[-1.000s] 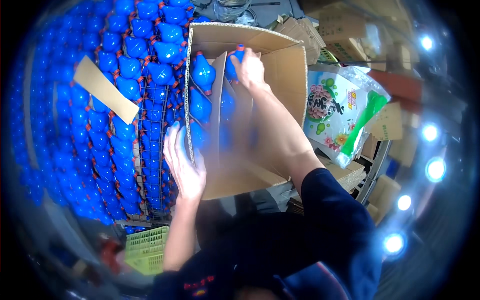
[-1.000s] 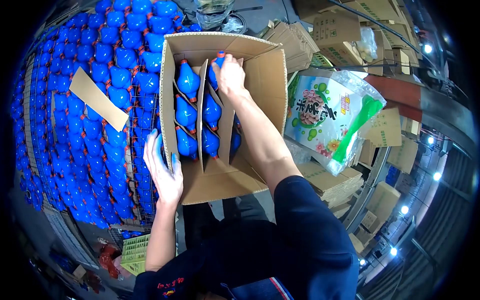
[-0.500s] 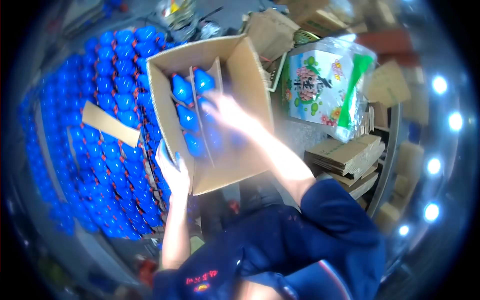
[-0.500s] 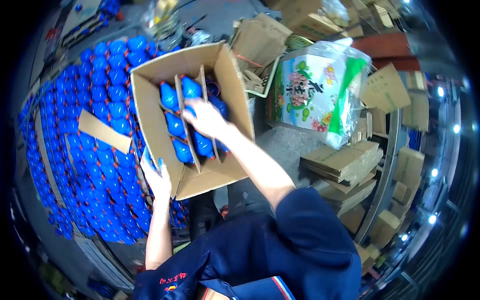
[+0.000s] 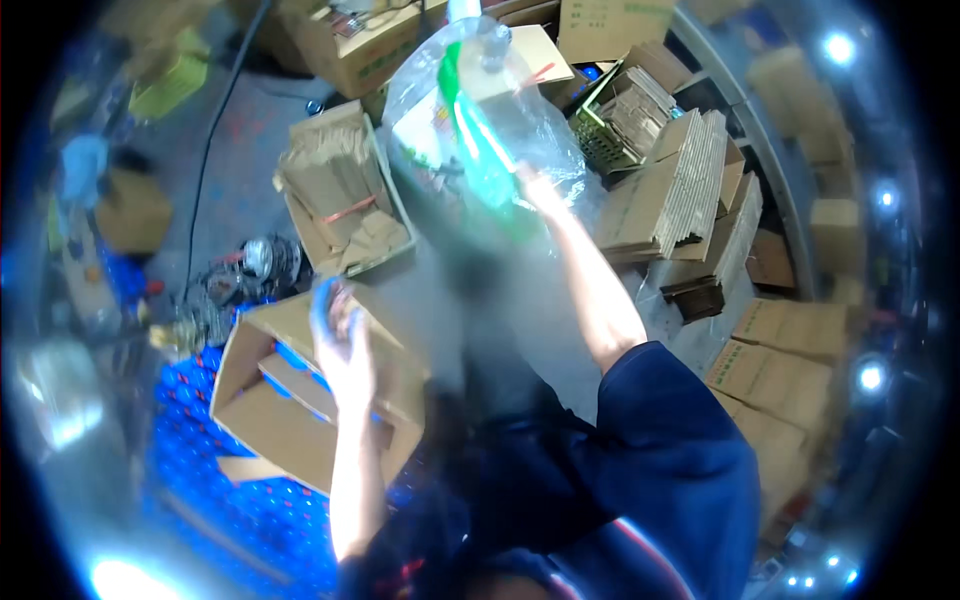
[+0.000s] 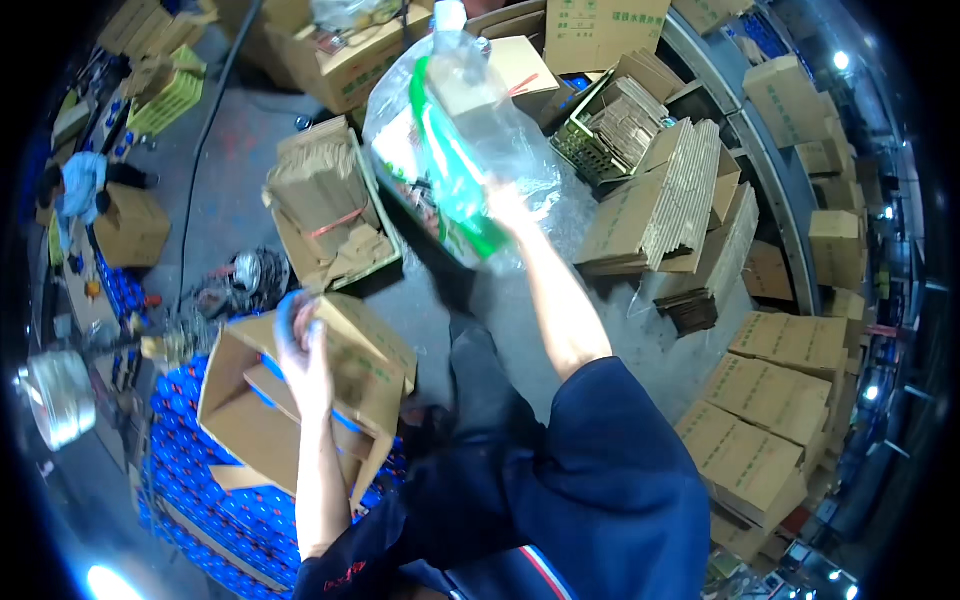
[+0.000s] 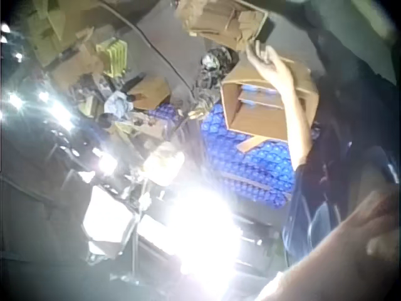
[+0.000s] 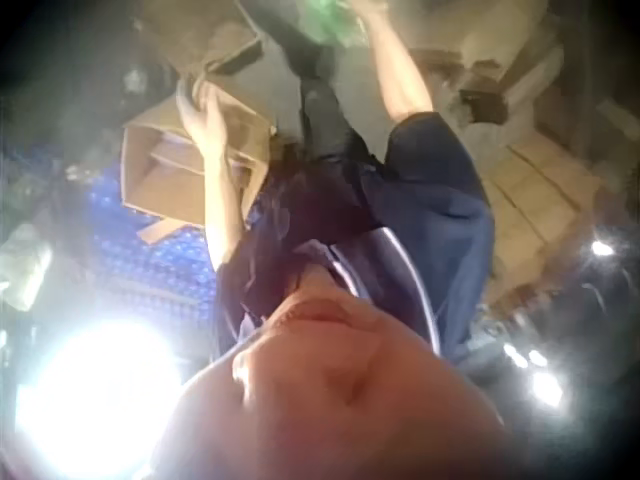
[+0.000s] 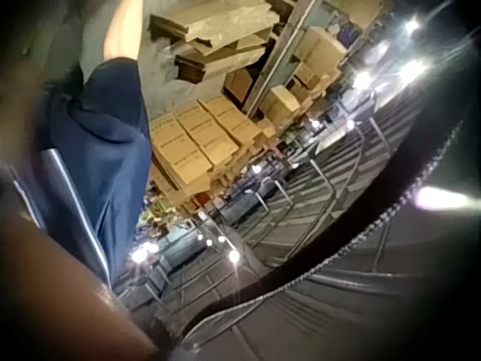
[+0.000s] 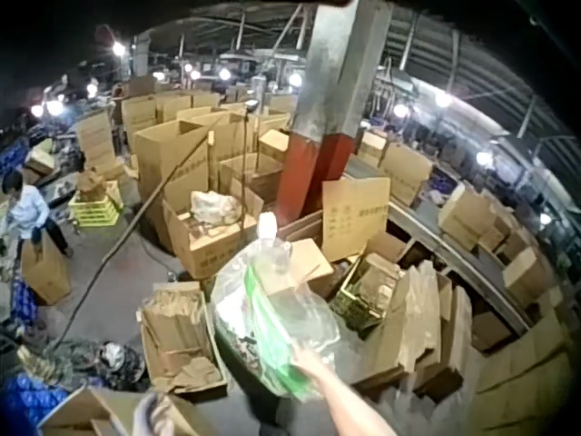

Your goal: The person places blue bottles into a cardboard box, inserting cardboard dividers between the bottles by hand.

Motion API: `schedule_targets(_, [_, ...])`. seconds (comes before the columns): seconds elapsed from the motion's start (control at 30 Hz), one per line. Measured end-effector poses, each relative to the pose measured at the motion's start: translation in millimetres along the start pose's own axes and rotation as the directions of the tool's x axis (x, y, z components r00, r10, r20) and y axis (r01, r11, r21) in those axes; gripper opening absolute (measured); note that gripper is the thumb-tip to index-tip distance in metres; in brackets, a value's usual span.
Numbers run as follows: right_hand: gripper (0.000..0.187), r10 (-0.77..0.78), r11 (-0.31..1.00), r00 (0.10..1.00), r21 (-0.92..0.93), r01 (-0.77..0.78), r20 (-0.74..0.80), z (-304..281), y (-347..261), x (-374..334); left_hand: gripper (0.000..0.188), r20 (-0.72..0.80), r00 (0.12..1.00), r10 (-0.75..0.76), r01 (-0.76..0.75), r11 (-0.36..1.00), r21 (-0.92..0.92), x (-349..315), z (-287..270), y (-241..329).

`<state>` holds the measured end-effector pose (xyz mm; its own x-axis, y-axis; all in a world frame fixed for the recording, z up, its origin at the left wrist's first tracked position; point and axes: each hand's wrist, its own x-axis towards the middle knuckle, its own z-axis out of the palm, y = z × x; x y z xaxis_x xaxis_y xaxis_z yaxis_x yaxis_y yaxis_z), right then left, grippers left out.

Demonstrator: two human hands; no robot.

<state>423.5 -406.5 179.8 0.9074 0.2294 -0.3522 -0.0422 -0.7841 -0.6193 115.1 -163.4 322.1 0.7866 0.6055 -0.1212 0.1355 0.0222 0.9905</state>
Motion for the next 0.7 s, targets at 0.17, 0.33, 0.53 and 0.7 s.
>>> schedule_targets(0.17, [0.04,-0.54,0.823,0.63,0.194,0.533,0.558,26,-122,-76,0.059,0.002,0.914,-0.405,0.4,0.901,-0.17,101,93,-89])
schedule_targets(0.33, [0.027,-0.264,0.906,0.789,0.424,0.005,0.555,26,-96,40,0.025,-0.15,0.881,-0.449,0.438,0.893,-0.1,114,120,-84])
schedule_targets(0.53, [0.026,-0.033,0.696,0.609,-0.419,0.583,0.792,100,-50,104,0.015,-0.112,0.856,-0.505,0.51,0.86,0.023,111,126,-60])
schedule_targets(0.7, [0.07,-0.162,0.444,0.569,-0.456,0.771,0.806,105,-5,63,0.012,-0.147,0.904,-0.402,0.428,0.865,0.262,104,115,-81])
